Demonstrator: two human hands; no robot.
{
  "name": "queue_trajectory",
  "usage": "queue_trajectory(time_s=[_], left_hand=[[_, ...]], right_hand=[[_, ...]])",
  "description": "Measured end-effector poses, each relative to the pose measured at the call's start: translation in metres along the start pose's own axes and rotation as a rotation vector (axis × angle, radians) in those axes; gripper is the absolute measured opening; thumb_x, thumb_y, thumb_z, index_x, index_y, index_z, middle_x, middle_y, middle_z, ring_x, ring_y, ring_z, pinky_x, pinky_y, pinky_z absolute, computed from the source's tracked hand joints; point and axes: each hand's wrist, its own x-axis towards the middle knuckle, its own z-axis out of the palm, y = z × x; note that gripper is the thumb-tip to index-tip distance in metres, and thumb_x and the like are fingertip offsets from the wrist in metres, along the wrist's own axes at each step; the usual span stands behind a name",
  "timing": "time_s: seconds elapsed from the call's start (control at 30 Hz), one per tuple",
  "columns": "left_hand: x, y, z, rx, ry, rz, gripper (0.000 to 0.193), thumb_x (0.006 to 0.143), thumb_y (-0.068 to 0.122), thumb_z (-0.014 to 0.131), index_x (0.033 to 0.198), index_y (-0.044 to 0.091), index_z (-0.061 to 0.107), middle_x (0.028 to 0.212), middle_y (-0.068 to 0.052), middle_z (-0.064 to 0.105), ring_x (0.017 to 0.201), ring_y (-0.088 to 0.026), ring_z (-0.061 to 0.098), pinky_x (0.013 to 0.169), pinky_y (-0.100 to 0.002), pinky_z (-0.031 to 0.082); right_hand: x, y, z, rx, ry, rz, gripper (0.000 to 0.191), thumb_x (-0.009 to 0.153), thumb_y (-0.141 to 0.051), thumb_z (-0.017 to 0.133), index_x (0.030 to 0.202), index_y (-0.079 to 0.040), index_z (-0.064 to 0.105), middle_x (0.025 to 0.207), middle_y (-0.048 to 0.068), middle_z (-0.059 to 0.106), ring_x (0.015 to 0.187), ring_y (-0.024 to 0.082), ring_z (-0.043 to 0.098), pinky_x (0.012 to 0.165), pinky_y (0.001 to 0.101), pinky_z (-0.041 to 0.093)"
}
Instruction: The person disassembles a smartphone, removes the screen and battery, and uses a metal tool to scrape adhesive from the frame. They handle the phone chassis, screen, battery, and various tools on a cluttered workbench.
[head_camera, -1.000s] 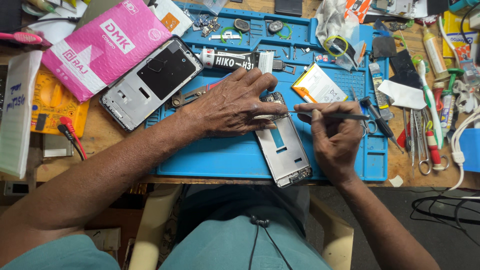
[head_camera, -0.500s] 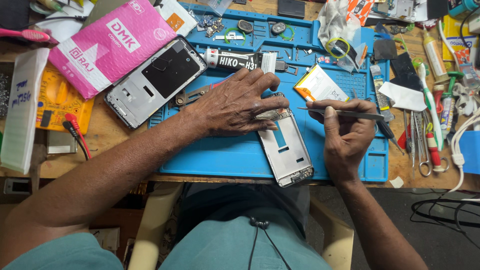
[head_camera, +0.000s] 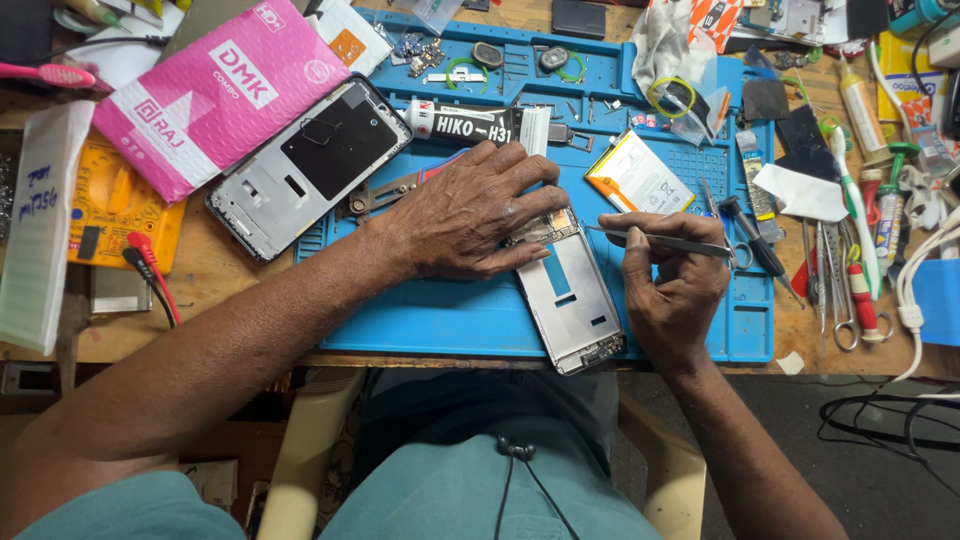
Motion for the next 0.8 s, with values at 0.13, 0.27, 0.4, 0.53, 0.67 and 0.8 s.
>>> queue_trajectory(time_s=[0.13,0.27,0.4,0.53,0.67,0.8], left_hand=[[0.001,0.001,0.000,-0.007,0.019,0.009,0.052,0.093,0.047,0.070,0.130,0.012,0.057,0.126,-0.011,0.054,0.115,-0.028,0.053,0.093,-0.045,0.046],[0.002,0.001,0.001,0.004,0.017,0.010,0.051,0.094,0.047,0.070,0.130,0.013,0.057,0.126,-0.011,0.053,0.114,-0.029,0.053,0.092,-0.046,0.046],[0.001,0.001,0.000,0.001,-0.003,0.022,0.047,0.095,0.045,0.070,0.130,0.016,0.058,0.125,-0.011,0.053,0.113,-0.029,0.053,0.092,-0.046,0.047],[0.001,0.001,0.000,-0.033,0.020,0.024,0.045,0.094,0.045,0.071,0.129,0.019,0.060,0.125,-0.011,0.053,0.114,-0.029,0.054,0.091,-0.047,0.046],[0.002,0.002,0.000,-0.037,0.012,0.024,0.046,0.093,0.045,0.072,0.130,0.020,0.063,0.124,-0.010,0.053,0.112,-0.029,0.054,0.090,-0.047,0.046],[0.002,0.002,0.000,-0.041,0.006,0.016,0.046,0.093,0.045,0.071,0.133,0.022,0.065,0.123,-0.010,0.053,0.110,-0.028,0.053,0.089,-0.046,0.046]], right_hand=[[0.004,0.001,-0.006,0.273,0.070,0.187,0.020,0.111,0.002,0.052,0.122,-0.003,0.036,0.114,0.023,0.070,0.111,0.030,0.075,0.101,0.0415,0.066],[0.010,0.010,-0.010,0.524,0.118,0.336,0.023,0.110,0.002,0.052,0.124,-0.004,0.035,0.113,0.023,0.068,0.106,0.032,0.074,0.095,0.0425,0.066],[0.011,0.017,-0.010,0.547,0.088,0.353,0.023,0.109,0.002,0.051,0.125,-0.006,0.036,0.115,0.024,0.068,0.109,0.032,0.074,0.095,0.0422,0.067],[0.009,0.019,-0.010,0.533,0.080,0.354,0.023,0.110,0.003,0.051,0.125,-0.006,0.036,0.116,0.024,0.068,0.110,0.031,0.074,0.096,0.0419,0.067],[0.009,0.018,-0.009,0.527,0.081,0.355,0.023,0.110,0.003,0.050,0.125,-0.006,0.035,0.116,0.024,0.068,0.110,0.031,0.074,0.096,0.0416,0.067],[0.009,0.017,-0.009,0.506,0.085,0.362,0.023,0.111,0.003,0.050,0.125,-0.006,0.035,0.116,0.023,0.068,0.111,0.031,0.074,0.097,0.0410,0.066]])
